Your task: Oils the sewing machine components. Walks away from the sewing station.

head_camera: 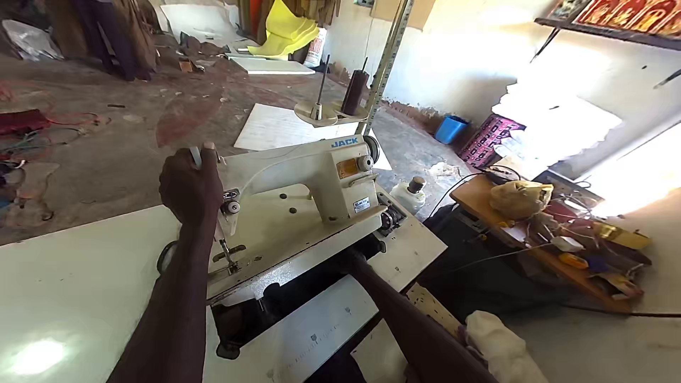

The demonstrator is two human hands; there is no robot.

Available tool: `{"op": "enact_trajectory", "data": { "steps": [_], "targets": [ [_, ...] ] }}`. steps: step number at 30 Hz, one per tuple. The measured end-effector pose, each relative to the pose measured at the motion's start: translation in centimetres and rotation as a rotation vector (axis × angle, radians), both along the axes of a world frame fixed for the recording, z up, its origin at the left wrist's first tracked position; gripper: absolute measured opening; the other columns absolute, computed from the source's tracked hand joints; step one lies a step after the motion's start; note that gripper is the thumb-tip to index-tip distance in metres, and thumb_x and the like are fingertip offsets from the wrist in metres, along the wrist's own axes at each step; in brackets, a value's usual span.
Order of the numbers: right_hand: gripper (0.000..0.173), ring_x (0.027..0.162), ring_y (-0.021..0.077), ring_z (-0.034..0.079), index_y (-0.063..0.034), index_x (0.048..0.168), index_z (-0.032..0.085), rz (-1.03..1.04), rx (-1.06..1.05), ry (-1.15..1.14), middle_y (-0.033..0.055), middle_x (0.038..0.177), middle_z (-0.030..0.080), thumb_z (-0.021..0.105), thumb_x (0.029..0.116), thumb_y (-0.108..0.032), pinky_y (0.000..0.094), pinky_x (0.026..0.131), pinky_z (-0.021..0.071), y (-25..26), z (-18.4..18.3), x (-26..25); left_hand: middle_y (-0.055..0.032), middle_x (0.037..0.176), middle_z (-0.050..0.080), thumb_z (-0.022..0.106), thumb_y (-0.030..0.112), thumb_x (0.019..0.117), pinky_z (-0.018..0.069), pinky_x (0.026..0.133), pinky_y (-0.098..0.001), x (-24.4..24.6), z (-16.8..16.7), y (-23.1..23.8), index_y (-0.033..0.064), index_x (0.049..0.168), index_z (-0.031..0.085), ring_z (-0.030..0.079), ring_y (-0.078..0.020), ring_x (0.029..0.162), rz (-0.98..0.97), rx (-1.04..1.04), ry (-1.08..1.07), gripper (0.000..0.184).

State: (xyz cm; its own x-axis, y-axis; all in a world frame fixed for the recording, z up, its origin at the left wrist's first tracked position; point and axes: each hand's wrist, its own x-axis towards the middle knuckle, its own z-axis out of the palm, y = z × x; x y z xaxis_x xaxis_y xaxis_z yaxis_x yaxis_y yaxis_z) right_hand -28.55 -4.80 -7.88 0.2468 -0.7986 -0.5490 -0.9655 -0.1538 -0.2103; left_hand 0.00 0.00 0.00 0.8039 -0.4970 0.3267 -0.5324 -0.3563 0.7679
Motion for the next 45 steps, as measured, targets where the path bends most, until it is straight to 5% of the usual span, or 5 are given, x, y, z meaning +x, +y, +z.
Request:
{"op": "enact_trajectory", "data": {
  "steps": [6, 10, 13, 17, 45],
  "targets": [
    [0.039, 0.102, 0.0324, 0.068, -0.0040, 0.116, 0.071, 0.026, -0.145, -0.412, 0.0181, 0.108, 0.071, 0.060, 0.1005, -0.038, 0.0573, 0.093, 0.0521, -1.5, -5.0, -5.3, -0.0248, 0.105, 0.066, 0.041, 0.068, 0.0998, 0.0456, 0.083, -0.0677, 0.1, 0.0, -0.1, 0.0032, 0.107, 0.066, 0.064, -0.0429, 0.103, 0.001, -0.005, 0.020, 0.070],
    [0.041, 0.075, 0.0197, 0.067, -0.0027, 0.099, 0.068, -0.052, -0.026, -0.687, 0.0082, 0.085, 0.068, 0.056, 0.1010, -0.042, 0.0421, 0.072, 0.0572, 1.9, -4.2, -8.3, -0.0279, 0.110, 0.065, 0.040, 0.069, 0.0994, 0.0447, 0.086, -0.0702, 0.3, -0.1, -0.3, 0.0019, 0.111, 0.066, 0.062, -0.0466, 0.108, -0.005, 0.000, 0.025, 0.073],
    [0.030, 0.072, 0.0191, 0.070, -0.0003, 0.108, 0.064, -0.157, 0.062, -1.086, 0.0084, 0.089, 0.071, 0.061, 0.1020, -0.030, 0.0351, 0.061, 0.0600, 4.9, -5.2, -10.1, -0.0298, 0.108, 0.064, 0.040, 0.068, 0.1001, 0.0440, 0.085, -0.0718, 0.2, -0.1, -0.1, -0.0010, 0.108, 0.064, 0.061, -0.0493, 0.107, -0.014, 0.001, 0.012, 0.073],
    [0.040, 0.090, 0.0292, 0.073, 0.0076, 0.133, 0.053, -0.248, 0.082, -1.492, 0.0186, 0.110, 0.070, 0.064, 0.1003, -0.014, 0.0452, 0.079, 0.0640, 6.3, -6.5, -10.8, -0.0310, 0.107, 0.065, 0.041, 0.066, 0.1008, 0.0428, 0.085, -0.0731, 0.2, -0.2, -0.1, -0.0012, 0.109, 0.064, 0.061, -0.0510, 0.106, -0.007, -0.003, 0.002, 0.072],
    [0.030, 0.098, 0.0267, 0.072, 0.0101, 0.125, 0.056, -0.289, -0.043, -1.418, 0.0176, 0.111, 0.070, 0.060, 0.0983, -0.002, 0.0424, 0.088, 0.0624, 4.2, -8.8, -9.6, -0.0279, 0.103, 0.065, 0.042, 0.068, 0.0991, 0.0440, 0.082, -0.0703, 0.4, -0.5, -0.2, 0.0011, 0.106, 0.065, 0.063, -0.0469, 0.102, 0.003, -0.026, 0.009, 0.071]
  ]
}}
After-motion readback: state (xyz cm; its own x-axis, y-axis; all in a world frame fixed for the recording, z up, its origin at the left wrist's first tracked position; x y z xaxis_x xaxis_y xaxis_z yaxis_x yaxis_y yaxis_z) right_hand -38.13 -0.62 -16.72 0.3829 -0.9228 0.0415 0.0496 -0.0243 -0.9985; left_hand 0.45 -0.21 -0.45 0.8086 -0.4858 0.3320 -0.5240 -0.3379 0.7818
